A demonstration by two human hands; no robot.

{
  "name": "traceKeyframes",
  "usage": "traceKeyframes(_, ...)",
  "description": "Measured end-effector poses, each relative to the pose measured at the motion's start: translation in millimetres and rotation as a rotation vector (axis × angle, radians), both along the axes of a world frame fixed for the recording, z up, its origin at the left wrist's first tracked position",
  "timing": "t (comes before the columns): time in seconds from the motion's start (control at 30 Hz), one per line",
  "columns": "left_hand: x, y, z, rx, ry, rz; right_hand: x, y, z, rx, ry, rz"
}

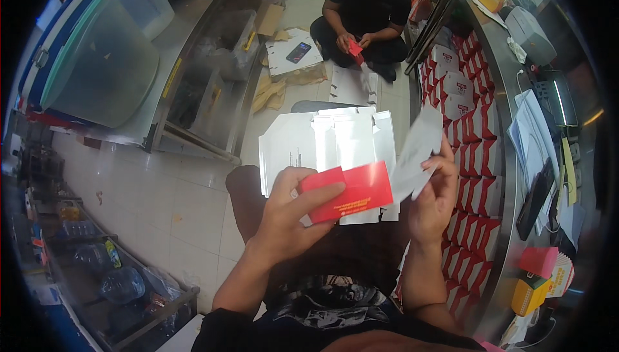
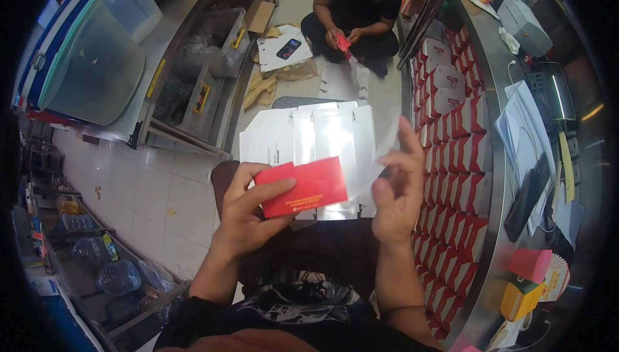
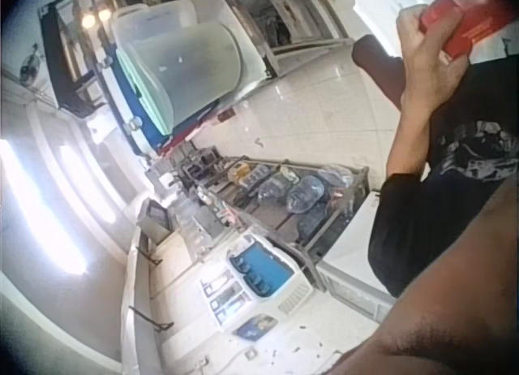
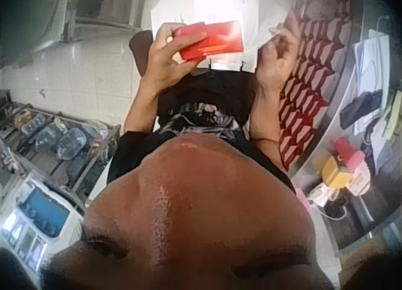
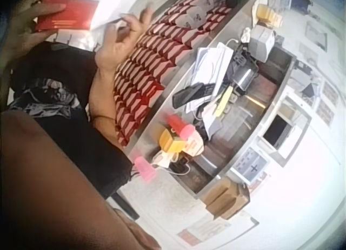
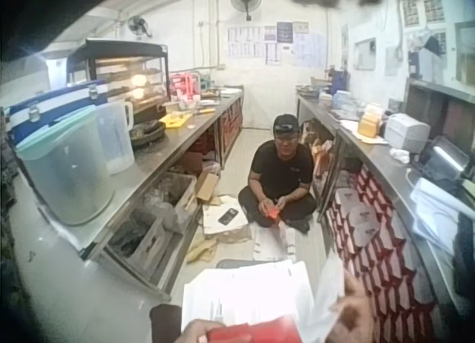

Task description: The person sits on the floor and folds flat white cardboard sheets into small red and white boxes. They fold the flaps and press the edges to form the box shape, then place the finished boxes onto a nearby metal shelf. Another person is visible in the background performing the same task.

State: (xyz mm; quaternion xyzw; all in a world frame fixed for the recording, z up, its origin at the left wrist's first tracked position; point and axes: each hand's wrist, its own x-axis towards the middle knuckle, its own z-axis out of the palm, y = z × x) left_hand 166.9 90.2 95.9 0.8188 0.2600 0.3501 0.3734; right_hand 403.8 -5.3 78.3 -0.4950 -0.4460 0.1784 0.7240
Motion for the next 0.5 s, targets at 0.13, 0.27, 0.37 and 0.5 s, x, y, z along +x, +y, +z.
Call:
traceKeyframes(0.13,1,5,7,0.167,-0.031,-0.008,-4,1,16,-0.052,-0.291,0.271)
traceKeyframes(0.27,2,4,7,0.207,-0.024,-0.018,-12,10,15,-0.155,-0.413,0.263)
traceKeyframes(0.37,3,3,3,0.18,-0.019,0.008,-19,11,21,-0.175,-0.557,0.113)
traceKeyframes(0.5,6,-1,1,0.149,-0.065,0.009,-25,4,2,-0.257,-0.376,-0.1)
